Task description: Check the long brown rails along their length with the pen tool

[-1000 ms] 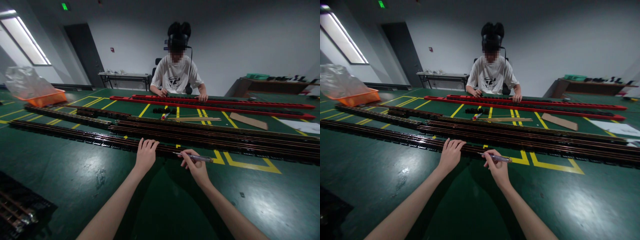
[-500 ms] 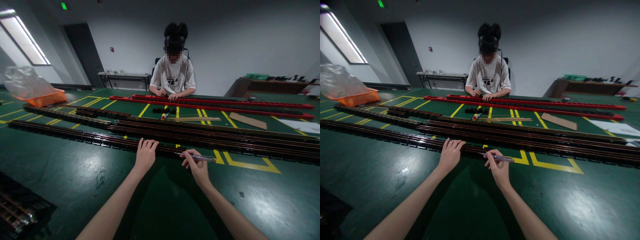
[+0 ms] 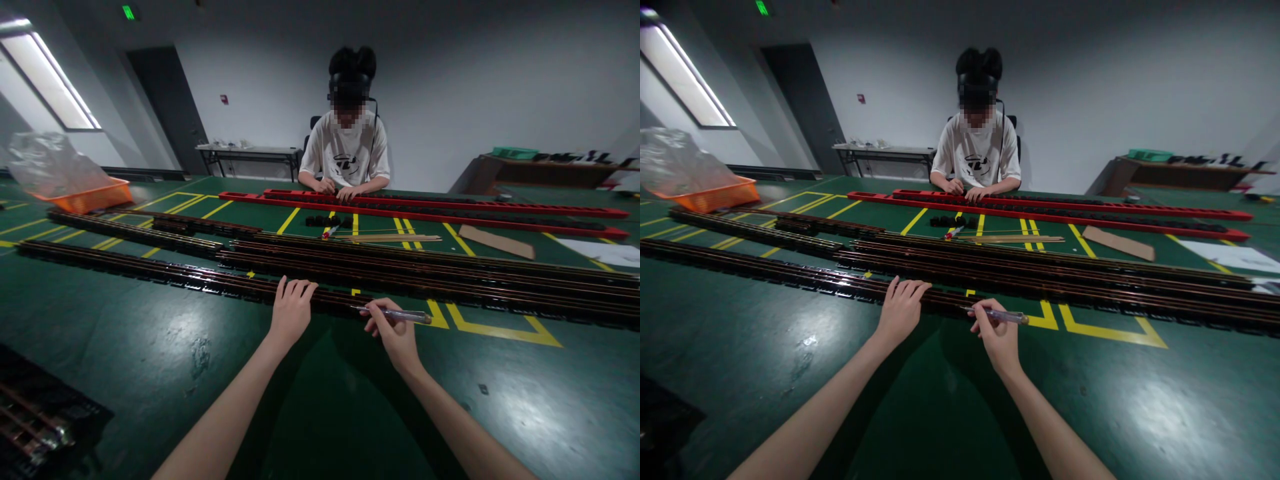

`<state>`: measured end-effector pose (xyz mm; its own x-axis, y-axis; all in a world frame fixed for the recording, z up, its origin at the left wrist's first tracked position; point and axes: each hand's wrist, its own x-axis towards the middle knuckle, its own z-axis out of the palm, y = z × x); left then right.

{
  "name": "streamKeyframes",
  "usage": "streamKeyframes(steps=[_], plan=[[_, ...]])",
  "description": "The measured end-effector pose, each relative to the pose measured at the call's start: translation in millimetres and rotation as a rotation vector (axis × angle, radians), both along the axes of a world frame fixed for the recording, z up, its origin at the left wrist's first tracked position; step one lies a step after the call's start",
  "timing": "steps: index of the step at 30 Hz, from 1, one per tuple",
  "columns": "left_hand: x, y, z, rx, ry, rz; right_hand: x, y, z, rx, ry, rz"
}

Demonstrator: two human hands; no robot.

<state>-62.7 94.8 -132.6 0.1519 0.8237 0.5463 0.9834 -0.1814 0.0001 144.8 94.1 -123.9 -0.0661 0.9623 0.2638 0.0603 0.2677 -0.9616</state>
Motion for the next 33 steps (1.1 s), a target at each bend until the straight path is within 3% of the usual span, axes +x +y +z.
streamKeyframes(steps=[25,33], plan=[[-1.1,3.0,-5.0,0.024,0.018,-0.016,2.4,0.9,-0.6,0.042,-0.066,0.032],[-3.1,3.7,-5.3,0.026,-0.012,0.004,1.5,-0.1,2.2,0.037,-0.122,0.116]])
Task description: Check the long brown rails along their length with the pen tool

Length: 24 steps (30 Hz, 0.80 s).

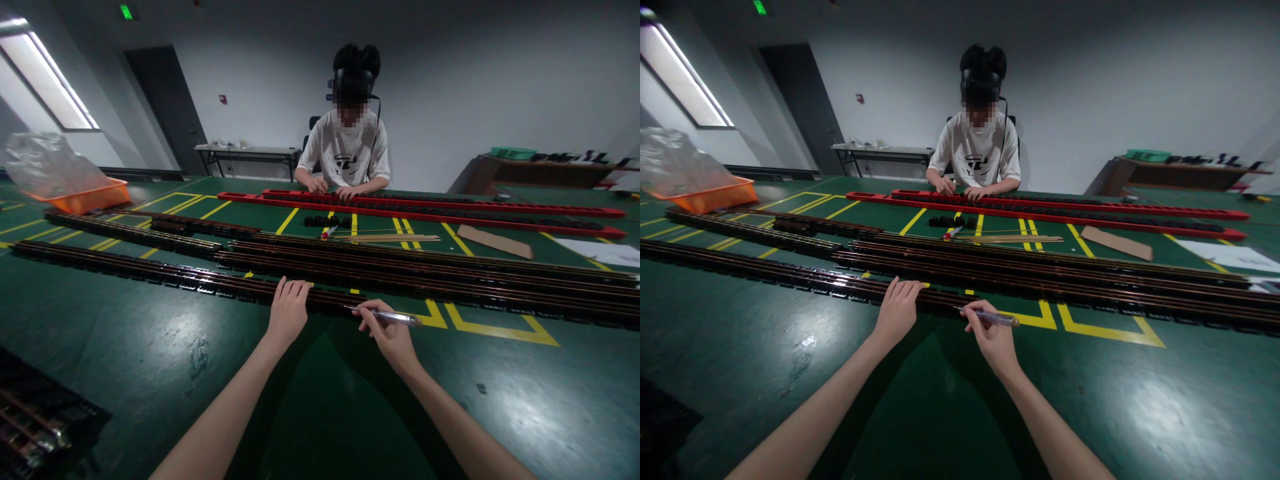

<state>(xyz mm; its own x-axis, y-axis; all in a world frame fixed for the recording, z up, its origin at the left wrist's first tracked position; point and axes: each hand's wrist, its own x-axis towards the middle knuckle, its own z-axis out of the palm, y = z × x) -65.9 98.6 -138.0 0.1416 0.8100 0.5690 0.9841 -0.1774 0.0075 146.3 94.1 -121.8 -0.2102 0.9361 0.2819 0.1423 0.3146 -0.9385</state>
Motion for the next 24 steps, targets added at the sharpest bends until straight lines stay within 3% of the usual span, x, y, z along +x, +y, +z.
streamKeyframes(steps=[17,24], plan=[[-1.5,-3.3,7.0,-0.086,-0.147,-0.074,-1.6,0.7,-2.3,-0.008,-0.009,-0.01],[0.5,-3.7,7.9,-0.071,-0.122,-0.075,-2.7,-0.7,-0.1,-0.014,0.032,-0.036]])
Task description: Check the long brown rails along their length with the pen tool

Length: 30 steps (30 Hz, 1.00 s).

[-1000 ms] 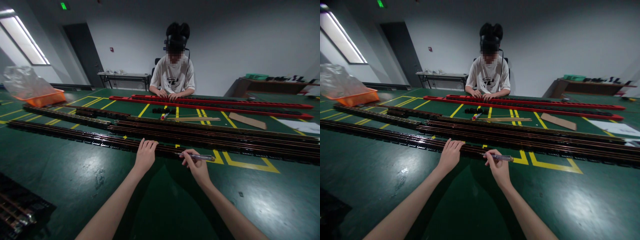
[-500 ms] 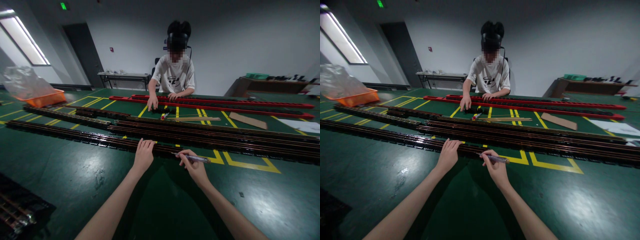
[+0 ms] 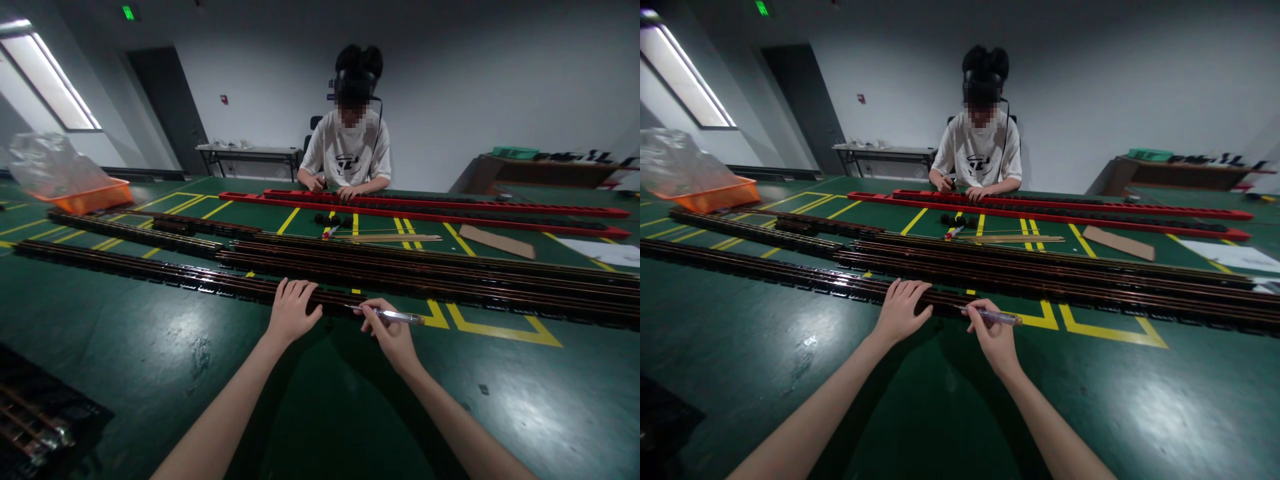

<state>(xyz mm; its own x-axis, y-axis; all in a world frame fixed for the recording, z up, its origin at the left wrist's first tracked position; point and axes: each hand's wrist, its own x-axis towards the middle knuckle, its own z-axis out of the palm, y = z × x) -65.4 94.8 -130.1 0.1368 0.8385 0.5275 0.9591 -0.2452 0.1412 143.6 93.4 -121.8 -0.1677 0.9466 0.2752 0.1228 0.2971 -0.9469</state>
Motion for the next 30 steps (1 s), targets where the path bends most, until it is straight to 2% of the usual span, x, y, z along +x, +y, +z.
streamKeyframes(steps=[12,30], plan=[[2.4,1.7,-4.7,0.02,0.059,0.037,-1.0,0.1,-0.5,-0.005,0.05,-0.009],[4.0,-0.1,-3.4,0.032,0.082,0.011,-1.8,-0.4,2.0,-0.031,0.044,-0.02]])
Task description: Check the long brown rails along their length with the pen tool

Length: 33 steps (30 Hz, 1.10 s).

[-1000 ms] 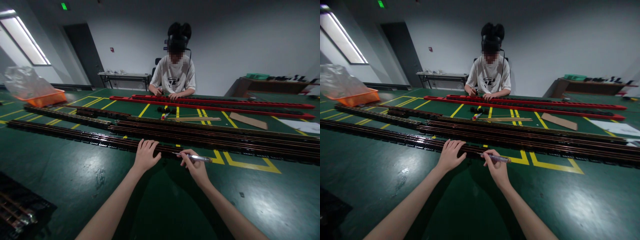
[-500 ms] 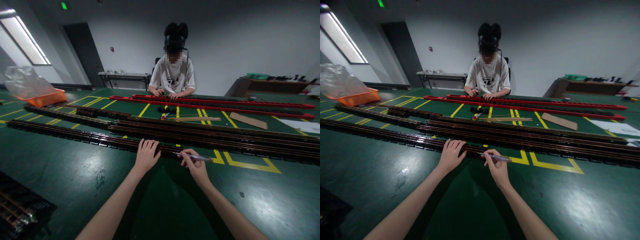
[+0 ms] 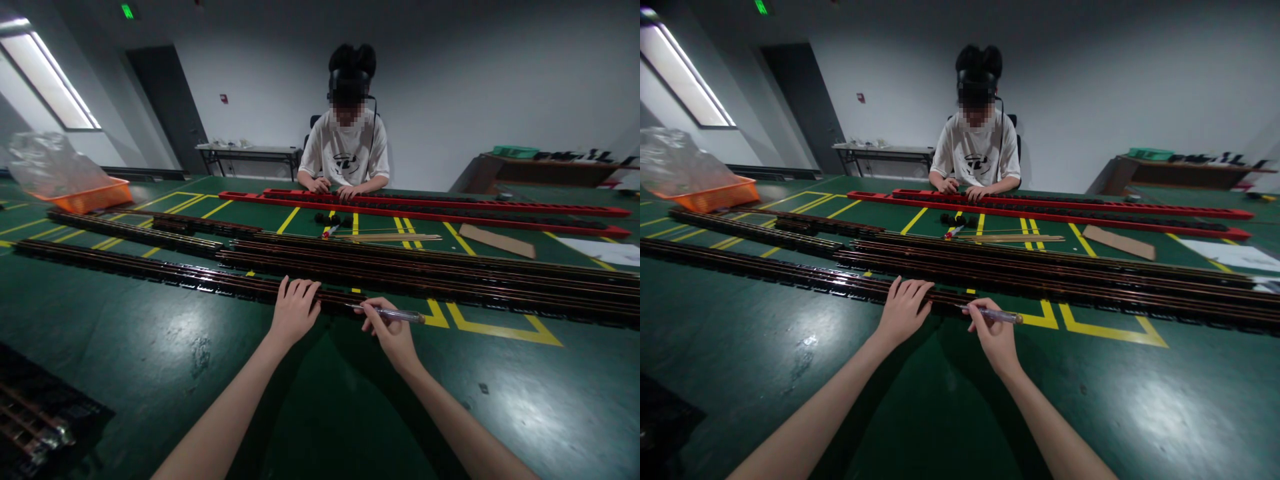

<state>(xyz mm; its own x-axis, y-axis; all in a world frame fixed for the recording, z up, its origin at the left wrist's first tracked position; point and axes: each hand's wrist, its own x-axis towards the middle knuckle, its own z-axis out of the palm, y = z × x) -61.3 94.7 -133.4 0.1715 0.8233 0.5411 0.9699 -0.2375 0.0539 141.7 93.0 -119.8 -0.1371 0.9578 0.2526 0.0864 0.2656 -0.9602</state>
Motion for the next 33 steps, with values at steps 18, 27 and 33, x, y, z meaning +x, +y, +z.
streamKeyframes(steps=[18,27,33], plan=[[1.2,1.0,-1.0,0.001,0.011,-0.006,0.0,0.1,-1.2,0.026,0.001,-0.009],[1.8,1.4,-1.4,-0.01,0.02,-0.009,-0.1,-0.5,0.4,0.032,-0.006,-0.01],[2.3,1.7,-2.5,-0.011,0.026,-0.009,0.4,0.0,-2.5,0.046,0.016,-0.006]])
